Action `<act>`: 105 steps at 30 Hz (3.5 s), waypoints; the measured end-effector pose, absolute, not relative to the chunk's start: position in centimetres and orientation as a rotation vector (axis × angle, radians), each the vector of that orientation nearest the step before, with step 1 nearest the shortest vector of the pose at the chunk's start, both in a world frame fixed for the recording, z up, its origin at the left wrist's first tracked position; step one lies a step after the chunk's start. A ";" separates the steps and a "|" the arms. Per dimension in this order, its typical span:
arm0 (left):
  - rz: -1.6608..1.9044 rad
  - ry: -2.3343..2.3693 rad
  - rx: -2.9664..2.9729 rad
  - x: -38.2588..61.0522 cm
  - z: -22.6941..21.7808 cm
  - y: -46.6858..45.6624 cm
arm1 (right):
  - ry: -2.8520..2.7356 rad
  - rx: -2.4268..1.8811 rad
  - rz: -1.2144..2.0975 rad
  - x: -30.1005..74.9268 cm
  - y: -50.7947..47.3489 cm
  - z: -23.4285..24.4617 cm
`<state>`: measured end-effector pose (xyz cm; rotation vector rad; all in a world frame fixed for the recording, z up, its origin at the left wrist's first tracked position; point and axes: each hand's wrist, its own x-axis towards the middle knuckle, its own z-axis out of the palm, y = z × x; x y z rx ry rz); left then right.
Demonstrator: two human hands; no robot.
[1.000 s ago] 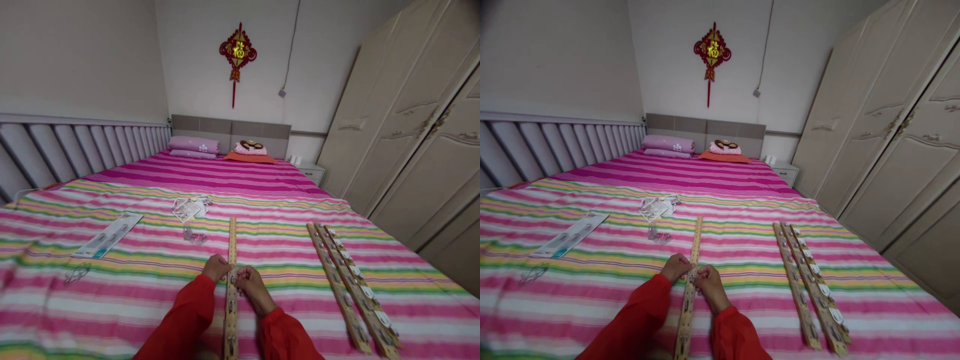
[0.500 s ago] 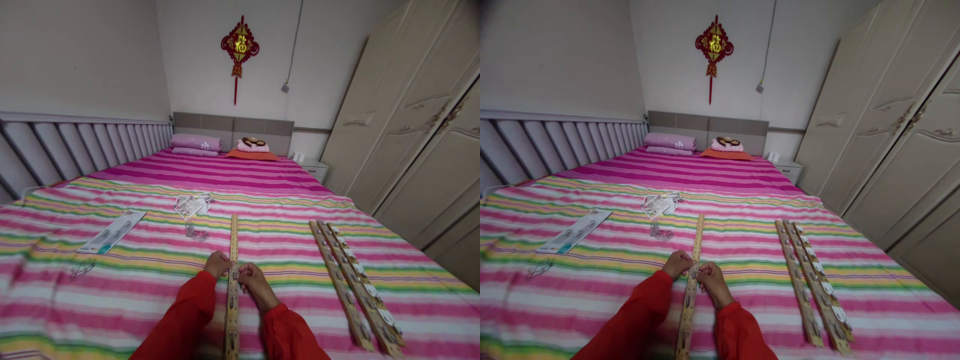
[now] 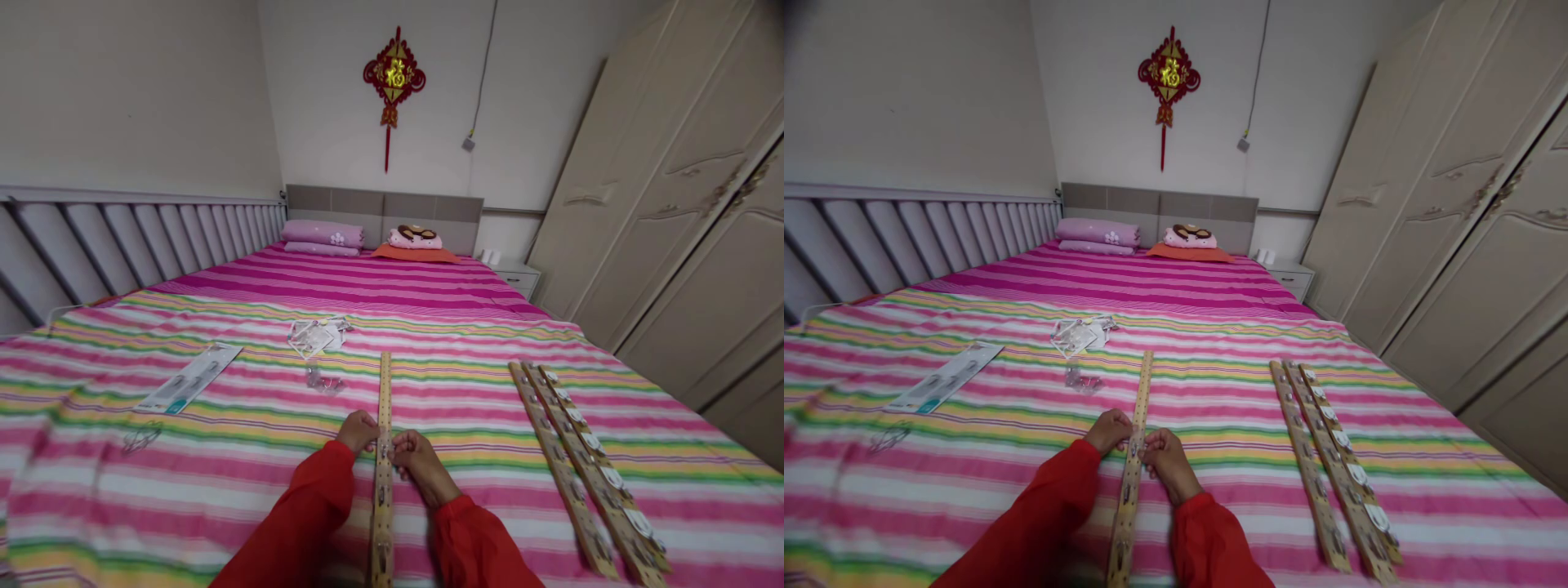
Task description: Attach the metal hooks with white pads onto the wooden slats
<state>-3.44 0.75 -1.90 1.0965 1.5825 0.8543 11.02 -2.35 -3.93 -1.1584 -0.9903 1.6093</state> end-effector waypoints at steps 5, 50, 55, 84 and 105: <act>0.856 1.545 1.113 -3.5 -1.4 0.2 | -0.986 -1.154 1.612 11.0 -2.4 -3.9; 1.477 1.087 0.612 -4.6 4.2 -7.0 | -0.940 -0.950 1.478 11.2 -4.9 -0.4; 1.606 1.241 0.963 -3.3 5.6 -8.1 | -0.985 -0.893 1.391 9.8 -6.7 1.9; 1.290 1.244 1.158 -2.9 4.9 -3.2 | -0.975 -0.953 1.401 10.4 -4.2 1.5; 1.194 1.394 1.119 -3.4 -1.3 2.9 | -1.773 -1.347 0.734 10.7 1.0 -2.8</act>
